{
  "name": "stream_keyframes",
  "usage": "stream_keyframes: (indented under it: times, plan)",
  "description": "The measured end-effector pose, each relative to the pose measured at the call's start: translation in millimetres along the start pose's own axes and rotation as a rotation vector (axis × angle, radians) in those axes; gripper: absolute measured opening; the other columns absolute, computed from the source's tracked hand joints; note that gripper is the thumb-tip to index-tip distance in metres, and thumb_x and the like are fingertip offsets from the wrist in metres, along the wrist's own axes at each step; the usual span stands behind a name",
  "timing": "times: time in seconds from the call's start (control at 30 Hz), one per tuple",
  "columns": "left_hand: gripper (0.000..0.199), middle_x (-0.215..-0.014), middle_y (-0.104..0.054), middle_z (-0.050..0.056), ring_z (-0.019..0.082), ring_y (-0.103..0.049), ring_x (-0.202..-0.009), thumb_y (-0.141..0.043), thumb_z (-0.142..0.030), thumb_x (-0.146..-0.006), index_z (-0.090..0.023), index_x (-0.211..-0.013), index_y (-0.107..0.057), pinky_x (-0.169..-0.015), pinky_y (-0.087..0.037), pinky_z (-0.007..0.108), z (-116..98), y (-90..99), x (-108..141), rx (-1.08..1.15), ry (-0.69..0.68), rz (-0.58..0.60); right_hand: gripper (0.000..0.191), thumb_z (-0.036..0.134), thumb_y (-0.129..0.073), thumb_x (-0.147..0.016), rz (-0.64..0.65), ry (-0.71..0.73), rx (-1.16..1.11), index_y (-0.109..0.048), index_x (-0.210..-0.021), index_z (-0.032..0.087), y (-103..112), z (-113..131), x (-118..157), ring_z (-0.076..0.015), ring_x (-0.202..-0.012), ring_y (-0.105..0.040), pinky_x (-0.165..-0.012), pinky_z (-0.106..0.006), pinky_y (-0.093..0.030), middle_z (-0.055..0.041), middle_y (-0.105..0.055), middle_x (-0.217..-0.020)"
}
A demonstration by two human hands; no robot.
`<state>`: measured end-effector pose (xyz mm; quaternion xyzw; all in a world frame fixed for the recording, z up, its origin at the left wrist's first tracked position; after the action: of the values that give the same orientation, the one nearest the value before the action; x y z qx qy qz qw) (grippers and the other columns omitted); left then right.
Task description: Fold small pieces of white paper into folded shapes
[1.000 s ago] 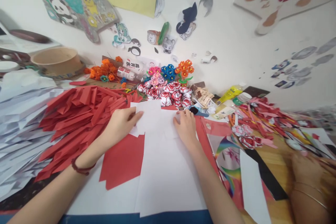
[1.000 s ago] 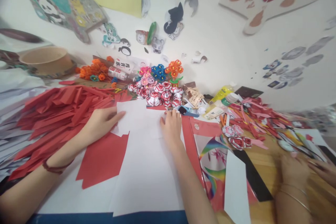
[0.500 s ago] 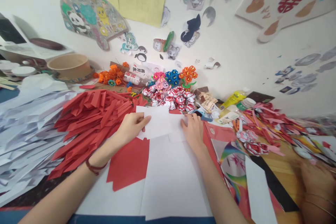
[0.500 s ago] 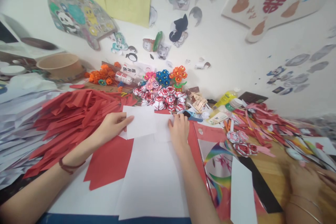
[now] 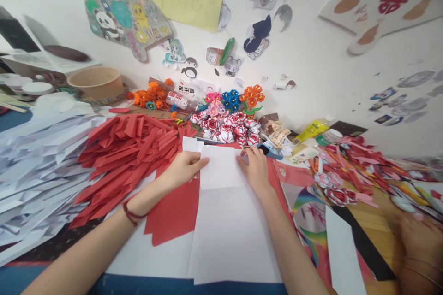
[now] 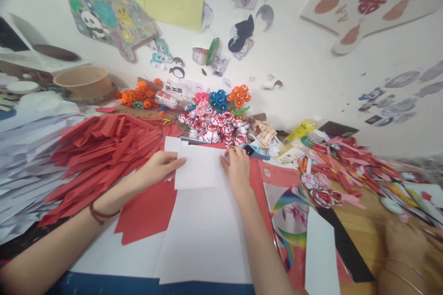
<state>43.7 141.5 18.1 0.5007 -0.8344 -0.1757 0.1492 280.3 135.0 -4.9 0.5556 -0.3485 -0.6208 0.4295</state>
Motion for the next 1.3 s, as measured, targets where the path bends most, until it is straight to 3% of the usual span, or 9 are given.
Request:
stream_keyframes:
  times: [0.13,0.33,0.6,0.8,0.93,1.0,1.1,1.2,1.3]
  plan:
    - [0.045,-0.045,-0.043,-0.004,0.009,-0.038,-0.041,-0.044,-0.055,-0.086,-0.019,-0.059,-0.042,-0.045,-0.027,0.021,-2.6,-6.9,1.9,0.128,0.022,0.062,0.015,0.031,-0.054,-0.088,0.019,-0.021,0.024,-0.061,-0.082,0.019,-2.4,0.4,0.0,-0.0224,-0.09,-0.047,-0.08,-0.032,-0.034,-0.0062,-0.057,-0.093]
    - [0.043,-0.047,-0.046,-0.003,0.009,-0.038,-0.048,-0.047,-0.043,-0.087,-0.017,-0.054,-0.037,-0.052,-0.025,0.022,-5.9,-1.8,3.9,-0.298,-0.143,-0.211,0.02,0.029,-0.051,-0.09,-0.027,0.042,0.015,-0.06,-0.106,0.019,1.0,6.1,2.2,-0.0241,-0.097,-0.047,-0.085,-0.034,-0.033,-0.0083,-0.058,-0.107]
    - [0.045,-0.045,-0.049,-0.003,0.008,-0.041,-0.047,-0.046,-0.043,-0.088,-0.017,-0.053,-0.036,-0.052,-0.026,0.021,-4.7,-1.6,4.2,-0.249,-0.116,-0.198,0.013,0.024,-0.05,-0.089,-0.038,0.021,0.038,-0.06,-0.084,0.018,1.9,1.8,1.0,-0.023,-0.093,-0.047,-0.082,-0.033,-0.034,-0.0074,-0.058,-0.098]
    - [0.045,-0.043,-0.052,-0.003,0.009,-0.047,-0.045,-0.047,-0.045,-0.087,-0.018,-0.052,-0.038,-0.053,-0.031,0.02,-0.2,2.2,2.6,-0.183,-0.076,-0.249,0.014,0.022,-0.052,-0.087,-0.083,0.043,-0.01,-0.061,-0.097,0.018,-0.3,0.7,1.1,-0.0243,-0.09,-0.048,-0.079,-0.034,-0.036,-0.0092,-0.058,-0.101]
    - [0.045,-0.046,-0.054,-0.003,0.01,-0.05,-0.044,-0.046,-0.047,-0.087,-0.018,-0.054,-0.039,-0.051,-0.033,0.02,5.5,2.1,0.7,-0.108,-0.044,-0.216,0.013,0.023,-0.051,-0.087,-0.098,0.021,-0.074,-0.062,-0.093,0.018,0.8,0.2,1.0,-0.025,-0.09,-0.048,-0.08,-0.036,-0.036,-0.0101,-0.059,-0.099]
    - [0.045,-0.046,-0.051,-0.003,0.01,-0.049,-0.045,-0.046,-0.048,-0.088,-0.018,-0.055,-0.038,-0.05,-0.03,0.02,7.2,1.2,-0.2,-0.11,-0.062,-0.199,0.016,0.027,-0.051,-0.088,-0.141,-0.017,-0.2,-0.063,-0.092,0.018,3.8,-0.4,0.1,-0.0255,-0.093,-0.048,-0.083,-0.038,-0.036,-0.0109,-0.06,-0.1]
    - [0.046,-0.047,-0.039,-0.005,0.008,-0.039,-0.047,-0.047,-0.046,-0.088,-0.018,-0.055,-0.032,-0.049,-0.024,0.02,6.8,1.5,-1.2,-0.173,-0.11,-0.227,0.03,0.041,-0.045,-0.091,-0.127,-0.133,-0.646,-0.064,-0.095,0.018,2.1,-1.5,-1.4,-0.0221,-0.086,-0.053,-0.077,-0.034,-0.04,-0.0097,-0.062,-0.096]
    - [0.045,-0.05,-0.031,-0.006,0.008,-0.031,-0.05,-0.047,-0.043,-0.089,-0.018,-0.056,-0.028,-0.051,-0.021,0.021,3.7,3.7,-1.3,-0.251,-0.151,-0.297,0.047,0.054,-0.036,-0.094,0.1,-0.193,-1.034,-0.065,-0.091,0.017,-9.1,10.8,-0.3,-0.0156,-0.063,-0.053,-0.059,-0.028,-0.04,-0.0054,-0.063,-0.078]
    - [0.043,-0.049,-0.036,-0.005,0.008,-0.033,-0.049,-0.047,-0.041,-0.09,-0.017,-0.057,-0.032,-0.052,-0.022,0.022,0.6,5.7,1.0,-0.342,-0.164,-0.366,0.037,0.053,-0.059,-0.083,0.321,-0.22,-1.236,-0.064,-0.078,0.016,-16.7,30.8,5.7,-0.0126,-0.056,-0.052,-0.054,-0.025,-0.038,-0.0015,-0.06,-0.067]
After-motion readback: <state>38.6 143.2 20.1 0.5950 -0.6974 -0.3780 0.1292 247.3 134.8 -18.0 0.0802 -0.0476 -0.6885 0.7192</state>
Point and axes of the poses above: each hand's wrist, its own x-axis away from the middle knuckle, its own y-axis out of the back of the hand, z = x × y, the point moved 5 cm from there along -x, towards the middle knuckle
